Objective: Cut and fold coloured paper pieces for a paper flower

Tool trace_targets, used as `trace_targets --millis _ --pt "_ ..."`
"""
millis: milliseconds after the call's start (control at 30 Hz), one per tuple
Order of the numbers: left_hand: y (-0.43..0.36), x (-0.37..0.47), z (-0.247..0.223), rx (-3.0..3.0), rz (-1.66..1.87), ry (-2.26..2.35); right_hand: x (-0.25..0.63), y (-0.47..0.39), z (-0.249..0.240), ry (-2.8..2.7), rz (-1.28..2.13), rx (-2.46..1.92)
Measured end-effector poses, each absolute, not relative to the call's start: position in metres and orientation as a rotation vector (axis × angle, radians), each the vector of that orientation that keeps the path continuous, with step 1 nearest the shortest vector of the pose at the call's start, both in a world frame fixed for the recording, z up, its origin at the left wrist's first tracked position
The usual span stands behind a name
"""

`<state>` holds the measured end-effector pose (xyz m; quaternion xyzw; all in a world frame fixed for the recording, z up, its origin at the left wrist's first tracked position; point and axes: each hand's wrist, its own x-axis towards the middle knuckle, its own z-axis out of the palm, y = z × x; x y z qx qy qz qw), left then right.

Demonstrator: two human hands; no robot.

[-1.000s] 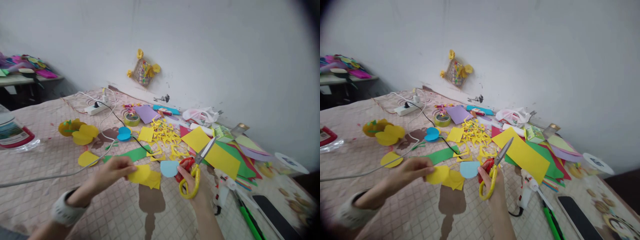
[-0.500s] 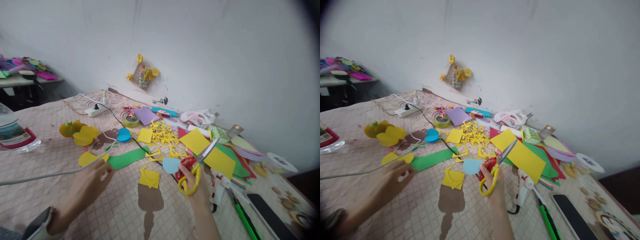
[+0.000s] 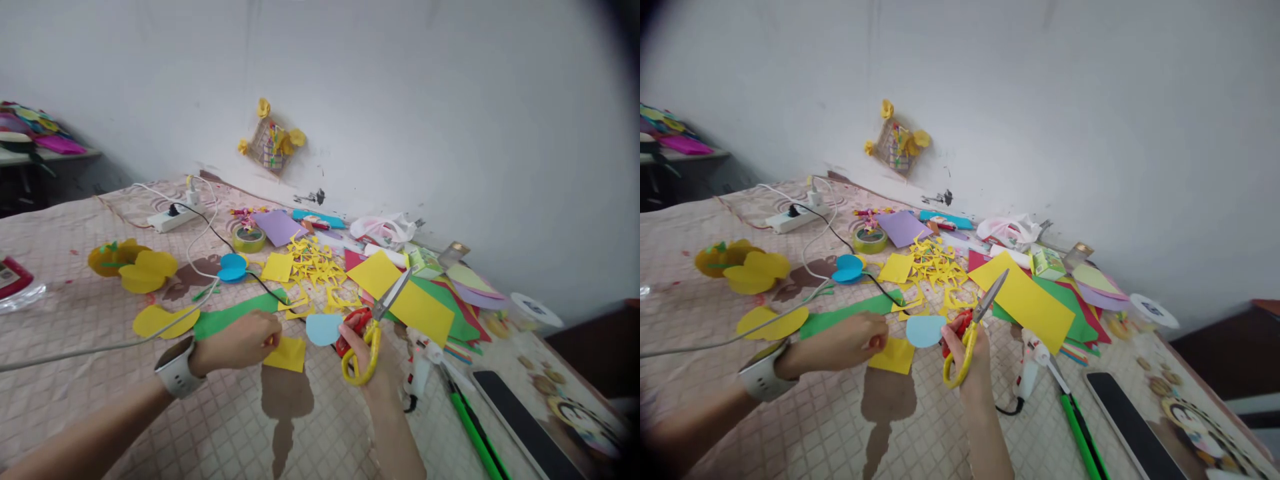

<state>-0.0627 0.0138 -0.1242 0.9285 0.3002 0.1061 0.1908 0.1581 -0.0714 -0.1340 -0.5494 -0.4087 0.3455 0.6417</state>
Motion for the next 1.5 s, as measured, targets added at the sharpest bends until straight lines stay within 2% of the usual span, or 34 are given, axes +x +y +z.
trace_targets --millis 167,300,600,800,1167,1500 --pt "0.029 -0.064 -0.115 2.551 0.452 1.175 0.157 -0.071 -0.136 -0.903 0.792 -1.221" --pt "0.025 -0.053 -0.122 2.55 0.487 1.185 0.159 -0.071 -0.14 -0.892 0.805 -1.197" --pt "0.018 -0.046 -0.13 2.554 0.237 0.967 0.162 -0.07 -0.141 -0.846 0.826 -1.177" --pt "0.027 -0.041 -0.143 2.425 0.098 0.988 0.162 -0.069 -0.145 -0.866 0.799 -1.219" --pt "0.027 -0.026 -0.116 1.959 0.523 0.93 0.156 -0.071 -0.134 -1.034 0.649 -1.414" --pt "0.01 -0.019 -0.126 1.678 0.526 0.801 0.153 -0.07 -0.141 -1.043 0.571 -1.451"
